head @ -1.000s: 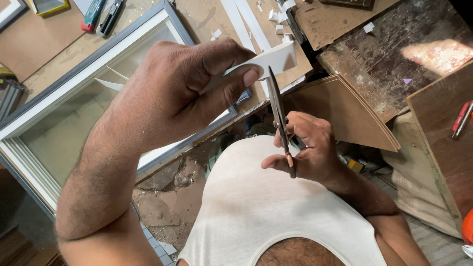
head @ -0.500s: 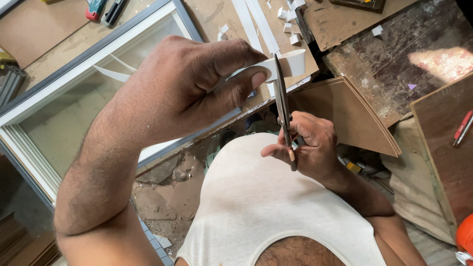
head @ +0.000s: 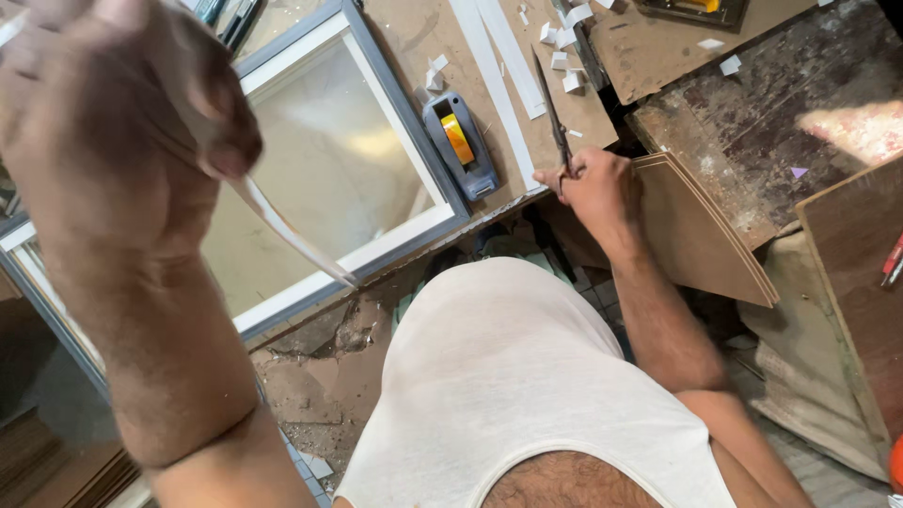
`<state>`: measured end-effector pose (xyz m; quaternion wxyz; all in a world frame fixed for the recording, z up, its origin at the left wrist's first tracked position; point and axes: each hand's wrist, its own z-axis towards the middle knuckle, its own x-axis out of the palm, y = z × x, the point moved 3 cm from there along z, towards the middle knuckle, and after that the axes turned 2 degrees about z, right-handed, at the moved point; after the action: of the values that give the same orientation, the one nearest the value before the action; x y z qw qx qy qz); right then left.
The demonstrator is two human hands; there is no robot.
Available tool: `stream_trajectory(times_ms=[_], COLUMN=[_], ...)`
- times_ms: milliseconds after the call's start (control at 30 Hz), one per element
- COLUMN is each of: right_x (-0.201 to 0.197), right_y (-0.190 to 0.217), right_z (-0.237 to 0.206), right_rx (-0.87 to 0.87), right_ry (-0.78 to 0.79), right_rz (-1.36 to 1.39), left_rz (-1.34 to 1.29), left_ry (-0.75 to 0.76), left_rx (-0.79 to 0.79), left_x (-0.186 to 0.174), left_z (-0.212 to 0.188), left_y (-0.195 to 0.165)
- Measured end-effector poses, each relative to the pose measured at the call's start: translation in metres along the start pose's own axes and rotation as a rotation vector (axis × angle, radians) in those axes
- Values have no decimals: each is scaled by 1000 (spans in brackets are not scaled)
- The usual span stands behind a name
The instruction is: The person assembles window frames by applying white foam tape to the edges of glass panes. They measure and cut the tape with scissors, press it onto the frame, and stack completed units on a workbench.
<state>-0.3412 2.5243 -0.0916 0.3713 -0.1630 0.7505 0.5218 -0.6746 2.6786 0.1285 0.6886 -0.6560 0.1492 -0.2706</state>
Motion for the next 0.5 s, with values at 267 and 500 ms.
stream_trajectory(times_ms=[267,500], right_x=[45,64], right_y=[2,53], right_z=[28,-9], right_rx=[-101,-255], right_ry=[-52,-24], right_rz=[-369,8], left_rz=[-370,-473], left_ry=[-559,-460], left_rx=[-477,-638], left_x=[-68,-50], left_z=[-36,-86], left_y=[167,235])
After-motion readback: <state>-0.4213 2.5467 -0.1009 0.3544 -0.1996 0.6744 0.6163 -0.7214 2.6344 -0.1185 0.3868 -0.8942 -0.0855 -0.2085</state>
